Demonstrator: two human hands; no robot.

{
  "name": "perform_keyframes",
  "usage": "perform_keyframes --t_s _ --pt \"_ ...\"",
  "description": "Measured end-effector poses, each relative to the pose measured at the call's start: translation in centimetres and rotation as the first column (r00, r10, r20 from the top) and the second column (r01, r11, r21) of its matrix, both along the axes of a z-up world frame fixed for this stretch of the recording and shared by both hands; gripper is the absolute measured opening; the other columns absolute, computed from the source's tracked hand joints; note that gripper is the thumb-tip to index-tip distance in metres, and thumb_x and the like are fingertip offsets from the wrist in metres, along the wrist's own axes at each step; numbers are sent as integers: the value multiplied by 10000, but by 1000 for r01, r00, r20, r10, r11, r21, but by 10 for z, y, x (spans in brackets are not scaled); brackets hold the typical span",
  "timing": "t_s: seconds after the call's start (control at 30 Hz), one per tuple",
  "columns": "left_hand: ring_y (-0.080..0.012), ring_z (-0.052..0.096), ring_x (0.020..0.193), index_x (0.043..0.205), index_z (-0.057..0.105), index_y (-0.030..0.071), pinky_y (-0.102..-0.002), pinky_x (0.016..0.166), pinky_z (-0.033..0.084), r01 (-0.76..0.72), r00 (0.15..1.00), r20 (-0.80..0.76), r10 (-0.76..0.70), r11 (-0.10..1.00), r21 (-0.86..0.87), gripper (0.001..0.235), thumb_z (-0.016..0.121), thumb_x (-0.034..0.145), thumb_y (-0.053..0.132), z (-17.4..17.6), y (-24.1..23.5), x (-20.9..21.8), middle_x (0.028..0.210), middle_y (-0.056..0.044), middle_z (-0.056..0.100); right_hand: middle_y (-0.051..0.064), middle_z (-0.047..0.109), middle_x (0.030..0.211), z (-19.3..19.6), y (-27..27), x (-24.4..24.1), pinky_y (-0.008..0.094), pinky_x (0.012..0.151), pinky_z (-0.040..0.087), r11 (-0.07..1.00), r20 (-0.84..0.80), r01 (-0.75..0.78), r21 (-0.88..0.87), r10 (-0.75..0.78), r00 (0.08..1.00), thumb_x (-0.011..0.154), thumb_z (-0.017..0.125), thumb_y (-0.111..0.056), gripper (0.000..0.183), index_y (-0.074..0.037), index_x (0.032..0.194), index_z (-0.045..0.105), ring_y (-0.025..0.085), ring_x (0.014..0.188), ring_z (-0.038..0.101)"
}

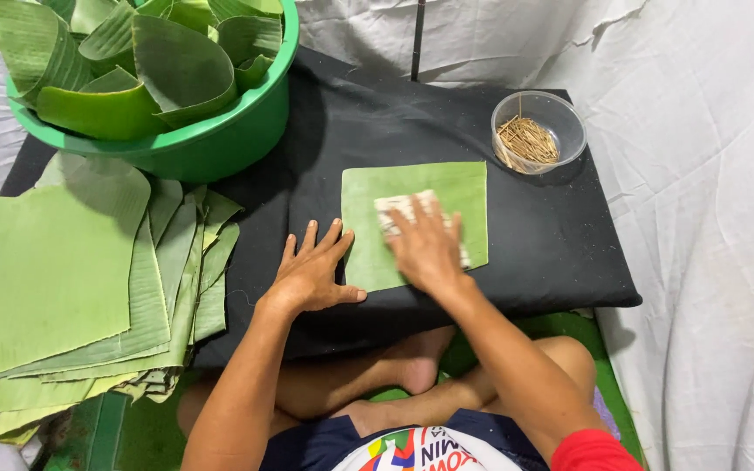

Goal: Cleaning banana leaves with a cloth and folding them for use.

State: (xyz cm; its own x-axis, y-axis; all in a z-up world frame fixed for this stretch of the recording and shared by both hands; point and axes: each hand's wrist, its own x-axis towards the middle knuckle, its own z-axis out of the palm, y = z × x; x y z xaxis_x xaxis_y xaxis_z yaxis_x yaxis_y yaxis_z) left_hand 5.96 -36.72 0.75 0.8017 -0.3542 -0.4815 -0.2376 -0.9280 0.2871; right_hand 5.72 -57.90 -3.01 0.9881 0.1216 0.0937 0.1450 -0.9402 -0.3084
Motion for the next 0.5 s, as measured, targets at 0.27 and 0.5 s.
perform_keyframes --t_s 0.27,0.5 --pt "-392 2 1589 1647 239 204 -626 1250 19 1 1000 -16 -1 1000 4 1106 760 778 646 1 0 0 1739 -37 115 206 490 1535 -28 -13 47 759 1095 306 1000 33 5 -8 -5 999 998 579 -393 473 -271 1455 581 472 1465 369" --pt "-405 4 1585 1645 244 189 -637 1244 18 5 1000 -6 -5 1000 -23 1110 771 773 628 2 1 0 1736 -52 125 208 458 1562 -21 -71 65 736 1120 273 981 22 190 27 -190 981 1032 539 -361 458 -220 1466 586 451 1496 304"
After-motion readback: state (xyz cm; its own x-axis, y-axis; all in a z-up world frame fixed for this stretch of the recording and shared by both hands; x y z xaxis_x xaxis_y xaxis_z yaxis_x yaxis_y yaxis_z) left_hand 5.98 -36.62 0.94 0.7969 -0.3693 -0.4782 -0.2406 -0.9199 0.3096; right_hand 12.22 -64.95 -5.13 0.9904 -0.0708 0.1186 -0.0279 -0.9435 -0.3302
